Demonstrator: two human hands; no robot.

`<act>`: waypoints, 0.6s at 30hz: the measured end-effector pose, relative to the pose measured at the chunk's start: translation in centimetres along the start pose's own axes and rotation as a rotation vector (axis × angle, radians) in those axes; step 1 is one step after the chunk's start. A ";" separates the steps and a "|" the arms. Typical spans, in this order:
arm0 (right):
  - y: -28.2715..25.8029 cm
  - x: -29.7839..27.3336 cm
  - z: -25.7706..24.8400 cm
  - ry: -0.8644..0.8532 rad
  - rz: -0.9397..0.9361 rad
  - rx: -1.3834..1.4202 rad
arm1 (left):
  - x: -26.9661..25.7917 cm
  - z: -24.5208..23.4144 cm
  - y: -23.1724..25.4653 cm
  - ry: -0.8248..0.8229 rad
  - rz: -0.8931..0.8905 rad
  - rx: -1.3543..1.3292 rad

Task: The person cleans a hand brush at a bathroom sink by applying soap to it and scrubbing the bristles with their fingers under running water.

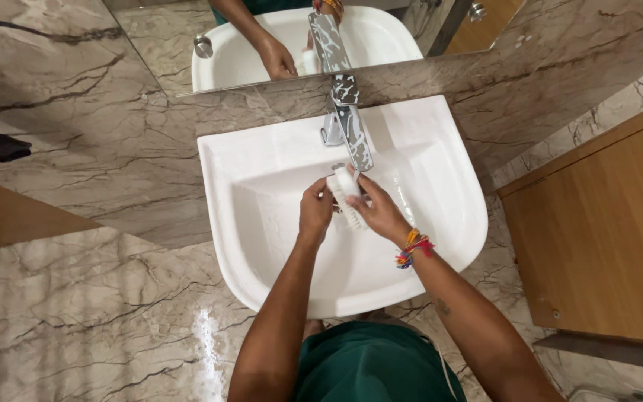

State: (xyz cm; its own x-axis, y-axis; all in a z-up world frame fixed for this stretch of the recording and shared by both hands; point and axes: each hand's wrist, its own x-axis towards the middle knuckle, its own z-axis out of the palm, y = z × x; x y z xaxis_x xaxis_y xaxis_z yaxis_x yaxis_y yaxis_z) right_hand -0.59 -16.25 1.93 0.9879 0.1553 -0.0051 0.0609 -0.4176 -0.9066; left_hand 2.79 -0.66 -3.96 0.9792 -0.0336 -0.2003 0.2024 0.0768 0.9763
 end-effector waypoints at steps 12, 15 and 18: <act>4.7 -1.3 2.5 -0.076 0.060 -0.906 | -0.5 -1.6 -5.1 0.247 -0.256 -0.038; 4.3 -1.5 2.6 -0.108 0.134 -0.683 | 0.1 -0.6 -5.7 0.224 -0.260 -0.090; 5.2 -1.8 3.3 0.071 0.218 0.285 | -0.9 -0.1 -4.5 0.178 -0.338 -0.205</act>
State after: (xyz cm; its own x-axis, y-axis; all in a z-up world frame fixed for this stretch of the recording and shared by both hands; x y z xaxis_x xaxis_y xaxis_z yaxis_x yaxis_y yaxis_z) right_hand -2.49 -15.74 -4.13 0.9813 0.0232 -0.1912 -0.1848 -0.1666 -0.9685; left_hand 1.05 -0.91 -8.15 0.8412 0.0800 -0.5348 0.4942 0.2875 0.8204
